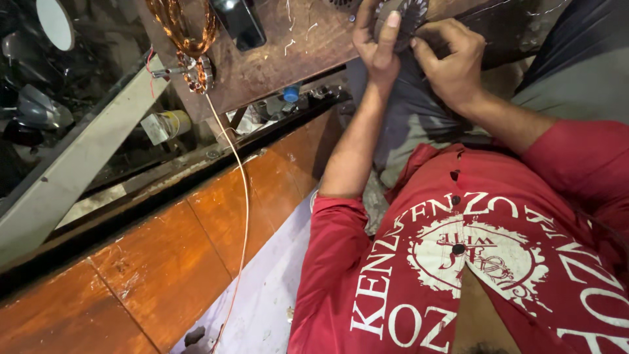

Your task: The person inserts white insulating pieces into the slots of a circular stator core. They handle the stator and pieces by hand, repeatedly placing and adjusting the inserts while seated at a cluttered workbench.

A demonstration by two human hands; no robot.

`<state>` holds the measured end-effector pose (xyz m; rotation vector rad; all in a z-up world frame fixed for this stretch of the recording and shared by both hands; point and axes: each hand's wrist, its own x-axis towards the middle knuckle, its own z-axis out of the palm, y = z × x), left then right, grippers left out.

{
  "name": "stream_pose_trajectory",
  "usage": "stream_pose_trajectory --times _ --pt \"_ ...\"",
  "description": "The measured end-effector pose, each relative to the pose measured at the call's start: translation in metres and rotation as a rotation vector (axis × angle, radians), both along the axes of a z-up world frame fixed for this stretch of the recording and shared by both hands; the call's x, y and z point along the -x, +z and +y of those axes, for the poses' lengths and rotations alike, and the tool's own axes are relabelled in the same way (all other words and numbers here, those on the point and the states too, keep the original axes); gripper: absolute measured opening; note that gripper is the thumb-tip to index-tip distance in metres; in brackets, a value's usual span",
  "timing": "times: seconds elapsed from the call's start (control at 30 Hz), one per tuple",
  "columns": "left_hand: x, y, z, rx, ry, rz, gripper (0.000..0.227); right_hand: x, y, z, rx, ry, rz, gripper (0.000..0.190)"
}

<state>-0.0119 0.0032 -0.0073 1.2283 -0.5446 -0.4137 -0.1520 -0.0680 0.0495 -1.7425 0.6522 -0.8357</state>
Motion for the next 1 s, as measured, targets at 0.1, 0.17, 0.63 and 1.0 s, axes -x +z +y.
stream_pose_trajectory --times 0.1,0.17,0.63,1.0 --pt "0.002 0.0 0.003 0.008 -0.011 0.022 0.037 0.001 -0.002 -0.001 0.018 0.029 -0.024 0.009" --pt "0.002 0.0 0.003 0.021 -0.017 0.052 0.038 0.002 -0.003 -0.003 0.07 0.046 -0.039 0.01" --pt "0.002 -0.004 0.003 0.041 -0.038 0.062 0.037 0.019 -0.001 0.017 0.182 0.153 0.008 0.046" --pt "-0.009 0.029 -0.002 -0.089 -0.304 -0.171 0.043 0.018 0.01 -0.019 0.305 0.202 0.093 0.115"
